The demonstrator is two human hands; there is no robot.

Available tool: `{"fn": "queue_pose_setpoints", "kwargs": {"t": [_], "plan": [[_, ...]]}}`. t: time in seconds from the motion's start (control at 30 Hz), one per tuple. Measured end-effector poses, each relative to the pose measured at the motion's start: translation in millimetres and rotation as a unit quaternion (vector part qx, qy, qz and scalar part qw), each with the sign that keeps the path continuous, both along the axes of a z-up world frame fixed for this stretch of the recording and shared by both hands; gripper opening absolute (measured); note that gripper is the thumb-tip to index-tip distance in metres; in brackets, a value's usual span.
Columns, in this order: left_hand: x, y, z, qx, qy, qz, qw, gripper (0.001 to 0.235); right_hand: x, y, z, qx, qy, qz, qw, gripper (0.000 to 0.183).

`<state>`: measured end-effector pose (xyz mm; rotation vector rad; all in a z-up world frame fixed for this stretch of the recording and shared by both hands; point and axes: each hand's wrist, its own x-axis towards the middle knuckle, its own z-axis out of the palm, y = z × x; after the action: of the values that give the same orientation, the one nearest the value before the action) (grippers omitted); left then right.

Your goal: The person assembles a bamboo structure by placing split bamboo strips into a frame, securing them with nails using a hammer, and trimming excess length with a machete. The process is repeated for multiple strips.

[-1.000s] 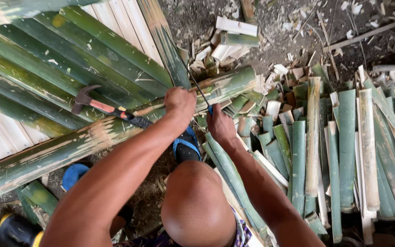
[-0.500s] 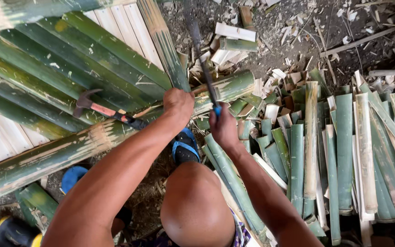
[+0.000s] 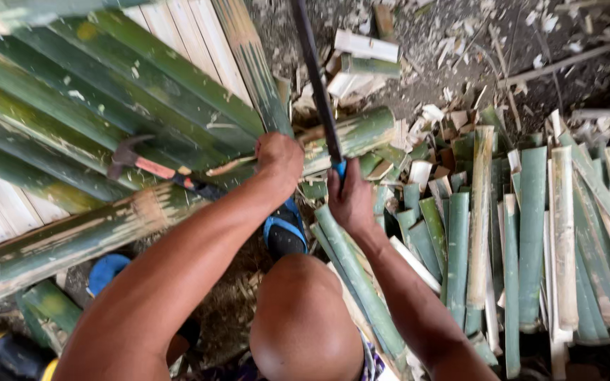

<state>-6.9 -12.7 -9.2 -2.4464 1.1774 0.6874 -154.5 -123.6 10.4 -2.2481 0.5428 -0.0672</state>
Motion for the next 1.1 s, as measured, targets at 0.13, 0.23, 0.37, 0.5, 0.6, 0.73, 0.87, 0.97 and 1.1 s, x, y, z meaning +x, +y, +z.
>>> {"fn": "queue_pose_setpoints", "kwargs": {"t": [0.13, 0.23, 0.37, 0.5, 0.6, 0.73, 0.87, 0.97, 1.1], "plan": [[2, 0, 4, -0.003, -0.001, -0.001, 1.000, 0.020, 9, -1, -9, -0.020, -0.029, 0.003, 0.999, 0.029], [0, 0, 9, -0.009, -0.008, -0.001, 1.000, 0.019, 14, -5, -29, -0.090, 0.136, 0.062, 0.985, 0.029], [-12, 4, 5, -0.013, 0.000, 0.006, 1.000, 0.019, -1, -3, -33, -0.075, 0.064, 0.066, 0.993, 0.028], [3, 2, -2, -0.018, 0.001, 0.022, 1.000, 0.018, 5, -2, -7, 0.049, 0.048, -0.016, 0.998, 0.022], [4, 5, -5, -0.014, 0.008, 0.022, 1.000, 0.018, 0, 2, 3, 0.018, -0.043, -0.041, 0.998, 0.023], [7, 5, 4, -0.004, 0.009, 0.023, 1.000, 0.021, 11, 5, -10, -0.050, -0.001, 0.002, 0.999, 0.025], [10, 9, 23, 0.009, 0.013, 0.030, 0.999, 0.022, 18, 6, -8, -0.106, 0.072, 0.064, 0.990, 0.028], [18, 10, 31, 0.017, 0.022, 0.036, 0.999, 0.022, 14, 0, 13, -0.065, 0.022, 0.032, 0.997, 0.030], [19, 10, 23, 0.036, 0.031, 0.028, 0.998, 0.022, 2, 1, 23, -0.009, -0.116, -0.010, 0.993, 0.033]]}}
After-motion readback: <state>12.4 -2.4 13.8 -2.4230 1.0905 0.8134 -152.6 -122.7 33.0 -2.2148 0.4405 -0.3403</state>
